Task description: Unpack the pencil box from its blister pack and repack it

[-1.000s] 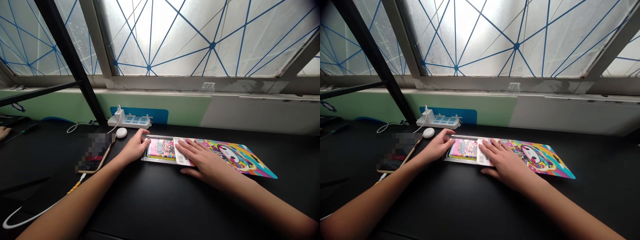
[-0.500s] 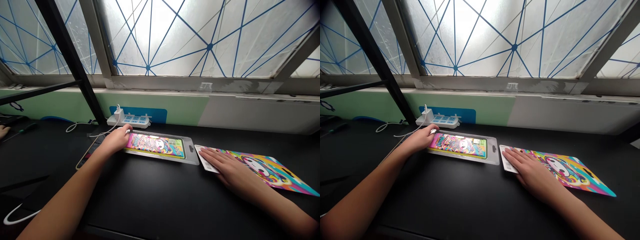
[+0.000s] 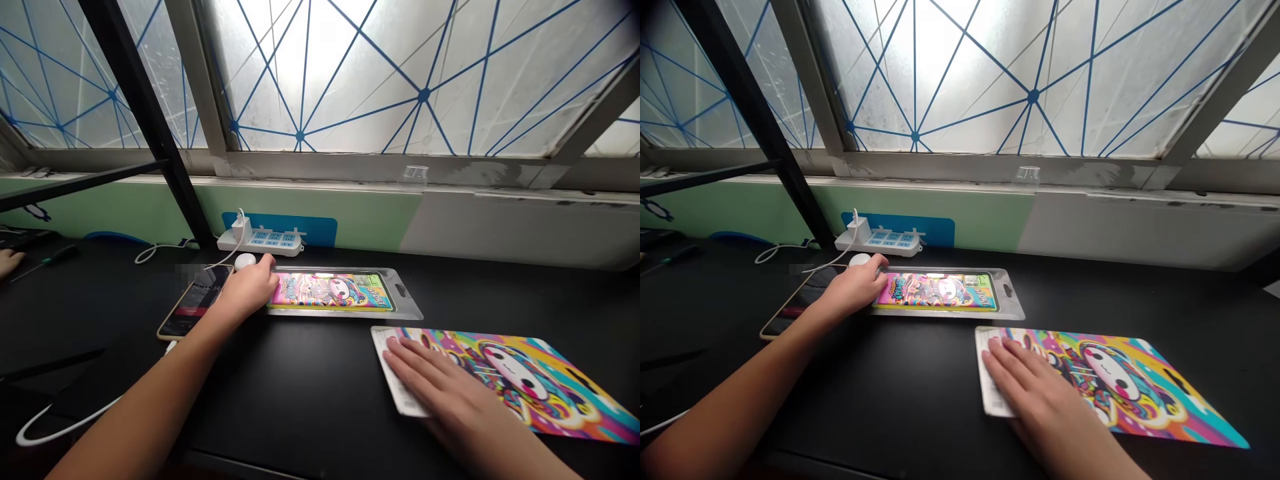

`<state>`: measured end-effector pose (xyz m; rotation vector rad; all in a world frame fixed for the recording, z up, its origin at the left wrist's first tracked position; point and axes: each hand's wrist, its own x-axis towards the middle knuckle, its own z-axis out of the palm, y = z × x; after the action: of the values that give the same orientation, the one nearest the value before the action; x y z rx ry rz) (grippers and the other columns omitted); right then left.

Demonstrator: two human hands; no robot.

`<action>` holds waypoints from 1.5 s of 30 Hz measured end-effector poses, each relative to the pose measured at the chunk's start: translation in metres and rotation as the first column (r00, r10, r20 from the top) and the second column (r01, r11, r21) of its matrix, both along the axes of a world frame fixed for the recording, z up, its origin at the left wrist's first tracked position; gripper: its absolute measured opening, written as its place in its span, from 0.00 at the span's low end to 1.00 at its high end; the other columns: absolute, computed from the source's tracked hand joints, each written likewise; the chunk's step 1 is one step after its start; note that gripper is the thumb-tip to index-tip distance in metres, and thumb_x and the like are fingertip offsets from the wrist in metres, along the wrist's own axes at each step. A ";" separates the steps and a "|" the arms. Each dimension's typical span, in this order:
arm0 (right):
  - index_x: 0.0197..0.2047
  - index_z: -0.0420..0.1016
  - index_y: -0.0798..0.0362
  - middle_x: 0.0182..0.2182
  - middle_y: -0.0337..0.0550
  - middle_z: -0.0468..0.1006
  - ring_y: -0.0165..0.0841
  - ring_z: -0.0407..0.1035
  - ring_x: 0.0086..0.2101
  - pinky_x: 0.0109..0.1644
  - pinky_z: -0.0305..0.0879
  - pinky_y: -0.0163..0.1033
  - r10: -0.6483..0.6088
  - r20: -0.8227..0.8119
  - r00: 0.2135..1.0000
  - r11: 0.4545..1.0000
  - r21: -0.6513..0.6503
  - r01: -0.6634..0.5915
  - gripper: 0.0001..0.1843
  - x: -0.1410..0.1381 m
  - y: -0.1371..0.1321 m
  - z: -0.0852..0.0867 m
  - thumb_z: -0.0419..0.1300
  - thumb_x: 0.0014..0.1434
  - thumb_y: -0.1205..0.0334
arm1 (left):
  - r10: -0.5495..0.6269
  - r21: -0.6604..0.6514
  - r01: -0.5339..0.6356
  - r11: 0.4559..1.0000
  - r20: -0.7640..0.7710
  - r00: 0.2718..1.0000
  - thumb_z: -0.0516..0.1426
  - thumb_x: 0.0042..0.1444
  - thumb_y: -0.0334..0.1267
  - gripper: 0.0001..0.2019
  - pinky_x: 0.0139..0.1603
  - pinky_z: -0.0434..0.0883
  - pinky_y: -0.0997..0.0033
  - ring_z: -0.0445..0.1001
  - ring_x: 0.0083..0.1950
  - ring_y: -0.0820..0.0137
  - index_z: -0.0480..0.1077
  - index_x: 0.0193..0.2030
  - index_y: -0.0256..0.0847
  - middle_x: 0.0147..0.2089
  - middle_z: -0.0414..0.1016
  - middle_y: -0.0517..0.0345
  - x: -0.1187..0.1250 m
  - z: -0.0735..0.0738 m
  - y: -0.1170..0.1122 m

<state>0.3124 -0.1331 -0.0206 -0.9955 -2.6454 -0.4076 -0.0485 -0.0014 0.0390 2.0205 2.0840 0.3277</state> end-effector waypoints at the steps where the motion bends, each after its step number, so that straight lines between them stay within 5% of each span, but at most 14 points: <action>1: 0.75 0.57 0.52 0.66 0.49 0.69 0.49 0.68 0.63 0.60 0.73 0.54 0.018 -0.011 1.000 0.999 -0.048 -0.019 0.43 -0.011 -0.004 0.001 0.55 0.56 0.75 | -0.010 0.001 0.010 1.000 0.007 1.000 0.49 0.64 0.43 0.22 0.47 0.71 0.53 0.79 0.50 0.44 0.67 0.62 0.45 0.47 0.80 0.40 0.003 -0.001 -0.001; 4: 0.73 0.61 0.53 0.68 0.55 0.65 0.56 0.64 0.64 0.62 0.70 0.59 0.065 -0.022 0.998 0.960 -0.271 -0.069 0.39 -0.052 -0.007 0.012 0.63 0.61 0.59 | -0.056 0.007 0.055 0.998 0.043 0.998 0.47 0.65 0.42 0.21 0.45 0.71 0.55 0.80 0.49 0.46 0.66 0.63 0.46 0.47 0.81 0.42 0.012 -0.006 -0.004; 6: 0.73 0.62 0.57 0.70 0.60 0.60 0.60 0.59 0.67 0.65 0.65 0.63 0.077 -0.001 0.997 0.887 -0.456 -0.069 0.40 -0.078 -0.002 0.024 0.61 0.64 0.46 | -0.087 0.023 0.085 0.996 0.069 0.994 0.46 0.65 0.40 0.20 0.44 0.72 0.56 0.80 0.48 0.48 0.66 0.62 0.45 0.47 0.82 0.43 0.016 -0.010 -0.005; 9: 0.75 0.56 0.57 0.73 0.59 0.51 0.58 0.48 0.71 0.71 0.52 0.65 0.078 -0.044 0.996 0.775 -0.625 -0.088 0.43 -0.107 0.012 0.040 0.55 0.67 0.40 | -0.126 0.085 0.118 0.989 0.095 0.987 0.46 0.66 0.39 0.20 0.48 0.73 0.55 0.80 0.50 0.50 0.67 0.61 0.44 0.50 0.81 0.44 0.019 -0.015 -0.004; 13: 0.76 0.53 0.51 0.75 0.54 0.48 0.52 0.42 0.73 0.74 0.40 0.63 0.064 -0.137 0.988 0.715 -0.685 -0.142 0.41 -0.122 0.028 0.044 0.54 0.67 0.42 | -0.185 0.251 0.157 0.955 0.091 0.979 0.49 0.67 0.39 0.19 0.64 0.67 0.55 0.71 0.64 0.53 0.69 0.62 0.41 0.63 0.72 0.43 0.021 -0.014 -0.006; 17: 0.76 0.53 0.49 0.76 0.51 0.46 0.50 0.40 0.73 0.75 0.37 0.62 0.069 -0.170 0.983 0.676 -0.716 -0.172 0.39 -0.120 0.033 0.039 0.54 0.68 0.43 | -0.432 0.430 0.375 0.821 0.039 0.901 0.51 0.69 0.40 0.17 0.70 0.62 0.53 0.64 0.69 0.55 0.73 0.59 0.42 0.67 0.69 0.45 0.034 -0.011 -0.018; 21: 0.77 0.50 0.49 0.76 0.49 0.47 0.49 0.38 0.74 0.77 0.32 0.57 0.091 -0.215 0.972 0.677 -0.702 -0.219 0.42 -0.116 0.035 0.040 0.58 0.66 0.46 | -0.612 0.292 0.590 0.753 -0.019 0.791 0.55 0.69 0.46 0.21 0.72 0.58 0.46 0.59 0.74 0.52 0.68 0.67 0.46 0.73 0.64 0.47 0.050 -0.015 -0.031; 26: 0.77 0.49 0.52 0.76 0.52 0.45 0.49 0.35 0.74 0.77 0.30 0.56 0.130 -0.201 0.971 0.606 -0.759 -0.239 0.45 -0.114 0.040 0.049 0.57 0.66 0.39 | -0.592 0.269 0.575 0.773 -0.020 0.805 0.51 0.72 0.42 0.19 0.72 0.56 0.42 0.62 0.74 0.54 0.68 0.67 0.49 0.72 0.66 0.48 0.064 -0.024 -0.032; 34: 0.77 0.49 0.50 0.75 0.52 0.52 0.47 0.41 0.74 0.77 0.32 0.54 0.177 -0.244 0.953 0.626 -0.720 -0.301 0.45 -0.115 0.041 0.050 0.59 0.66 0.40 | -0.567 0.391 0.527 0.754 -0.016 0.824 0.50 0.72 0.39 0.17 0.70 0.62 0.44 0.68 0.70 0.54 0.72 0.62 0.45 0.68 0.72 0.47 0.082 -0.028 -0.027; 38: 0.76 0.52 0.49 0.74 0.50 0.55 0.46 0.45 0.73 0.76 0.32 0.52 0.198 -0.277 0.940 0.640 -0.690 -0.338 0.45 -0.118 0.040 0.051 0.58 0.65 0.36 | -0.597 0.482 0.500 0.720 0.062 0.800 0.52 0.72 0.39 0.15 0.66 0.68 0.51 0.74 0.64 0.57 0.75 0.57 0.42 0.62 0.78 0.48 0.080 -0.026 -0.025; 45: 0.75 0.55 0.50 0.75 0.51 0.54 0.46 0.44 0.73 0.76 0.33 0.52 0.152 -0.256 0.955 0.686 -0.668 -0.289 0.44 -0.125 0.038 0.042 0.52 0.66 0.33 | -0.598 0.531 0.410 0.742 0.248 0.762 0.53 0.71 0.40 0.12 0.62 0.71 0.59 0.77 0.59 0.59 0.78 0.49 0.43 0.55 0.81 0.51 0.070 -0.018 -0.027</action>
<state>0.1878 -0.0953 0.0217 -0.8016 -2.7193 0.7841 0.0211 -0.0286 0.0207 2.4095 1.1899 1.0957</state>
